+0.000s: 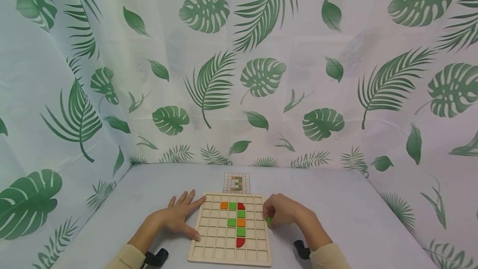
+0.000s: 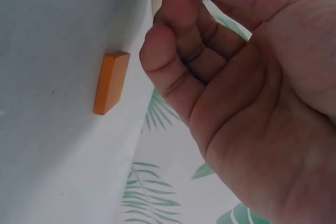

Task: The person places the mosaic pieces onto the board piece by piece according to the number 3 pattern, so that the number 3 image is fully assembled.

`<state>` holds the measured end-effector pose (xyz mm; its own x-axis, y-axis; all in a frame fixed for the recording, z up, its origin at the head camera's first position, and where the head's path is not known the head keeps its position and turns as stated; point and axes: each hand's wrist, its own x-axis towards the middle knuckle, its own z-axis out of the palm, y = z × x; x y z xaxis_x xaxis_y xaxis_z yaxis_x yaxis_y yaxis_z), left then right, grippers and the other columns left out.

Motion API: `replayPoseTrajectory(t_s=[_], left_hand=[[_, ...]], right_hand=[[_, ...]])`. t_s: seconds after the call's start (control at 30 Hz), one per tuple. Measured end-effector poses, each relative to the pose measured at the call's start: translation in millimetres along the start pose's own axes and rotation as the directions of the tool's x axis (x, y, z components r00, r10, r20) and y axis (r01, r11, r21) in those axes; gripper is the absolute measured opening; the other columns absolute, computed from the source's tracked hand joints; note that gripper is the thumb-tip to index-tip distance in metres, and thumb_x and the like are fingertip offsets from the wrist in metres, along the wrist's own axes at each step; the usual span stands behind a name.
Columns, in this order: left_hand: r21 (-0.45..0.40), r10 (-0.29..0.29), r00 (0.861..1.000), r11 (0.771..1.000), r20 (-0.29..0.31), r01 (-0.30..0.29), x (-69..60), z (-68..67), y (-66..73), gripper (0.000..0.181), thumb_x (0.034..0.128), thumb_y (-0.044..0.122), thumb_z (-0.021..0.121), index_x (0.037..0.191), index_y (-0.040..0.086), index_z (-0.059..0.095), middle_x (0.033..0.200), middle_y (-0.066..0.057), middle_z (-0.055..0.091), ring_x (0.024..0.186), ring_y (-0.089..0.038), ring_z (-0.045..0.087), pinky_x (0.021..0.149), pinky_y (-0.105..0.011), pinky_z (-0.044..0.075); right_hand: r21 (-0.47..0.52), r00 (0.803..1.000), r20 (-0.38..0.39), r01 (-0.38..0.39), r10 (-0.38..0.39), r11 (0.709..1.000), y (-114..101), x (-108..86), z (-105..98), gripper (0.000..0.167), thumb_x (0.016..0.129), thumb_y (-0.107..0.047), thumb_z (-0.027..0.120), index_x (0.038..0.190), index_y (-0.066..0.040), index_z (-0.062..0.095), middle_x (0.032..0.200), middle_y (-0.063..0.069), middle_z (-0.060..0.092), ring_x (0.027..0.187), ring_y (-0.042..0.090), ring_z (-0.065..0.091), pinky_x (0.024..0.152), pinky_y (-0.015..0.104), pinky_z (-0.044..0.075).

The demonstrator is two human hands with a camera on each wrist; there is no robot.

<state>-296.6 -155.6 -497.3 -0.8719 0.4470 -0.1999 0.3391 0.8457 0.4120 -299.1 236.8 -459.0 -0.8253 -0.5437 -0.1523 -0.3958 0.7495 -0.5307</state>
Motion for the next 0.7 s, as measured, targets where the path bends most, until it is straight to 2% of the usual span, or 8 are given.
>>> replayPoseTrajectory(t_s=[0.17,0.4,0.57,0.7], left_hand=[[0.001,0.004,1.0,1.0,-0.004,-0.004,-0.7,-0.8,1.0,0.127,0.0644,0.079,0.082,0.167,0.032,0.024,0.175,-0.02,0.005,0.162,-0.045,-0.001,0.125,-0.073,-0.001],[0.007,0.0,1.0,1.0,-0.01,0.0,-1.8,-0.2,2.2,0.126,0.0642,0.079,0.083,0.166,0.032,0.025,0.175,-0.02,0.006,0.162,-0.045,0.001,0.125,-0.073,0.0],[0.001,-0.003,1.0,1.0,-0.01,0.003,-0.6,0.0,1.1,0.126,0.0635,0.079,0.082,0.166,0.033,0.025,0.175,-0.019,0.006,0.162,-0.044,0.0,0.125,-0.073,-0.001],[0.003,0.0,1.0,1.0,-0.007,0.0,-0.2,0.0,0.3,0.126,0.0641,0.079,0.082,0.167,0.033,0.024,0.175,-0.019,0.005,0.162,-0.044,0.0,0.124,-0.074,0.0]], right_hand=[[0.035,1.0,0.007,0.02,-0.02,0.999,5.7,0.2,1.1,0.024,0.076,0.004,0.086,0.079,-0.016,0.073,0.07,-0.009,0.064,0.065,0.007,0.055,0.056,0.022,0.045],[0.08,0.999,0.003,0.033,-0.034,0.996,7.8,-1.5,-1.9,0.021,0.081,0.005,0.08,0.084,-0.016,0.078,0.074,-0.005,0.07,0.065,0.009,0.057,0.056,0.025,0.05],[0.075,0.999,-0.03,0.036,-0.034,0.996,6.1,-1.7,-3.9,0.019,0.082,0.003,0.078,0.087,-0.015,0.078,0.075,-0.005,0.07,0.064,0.009,0.058,0.054,0.025,0.05],[0.114,0.997,-0.063,0.049,-0.042,0.992,2.9,-1.8,-5.6,0.013,0.087,0.0,0.076,0.092,-0.012,0.075,0.075,-0.001,0.069,0.056,0.009,0.055,0.047,0.023,0.046]])
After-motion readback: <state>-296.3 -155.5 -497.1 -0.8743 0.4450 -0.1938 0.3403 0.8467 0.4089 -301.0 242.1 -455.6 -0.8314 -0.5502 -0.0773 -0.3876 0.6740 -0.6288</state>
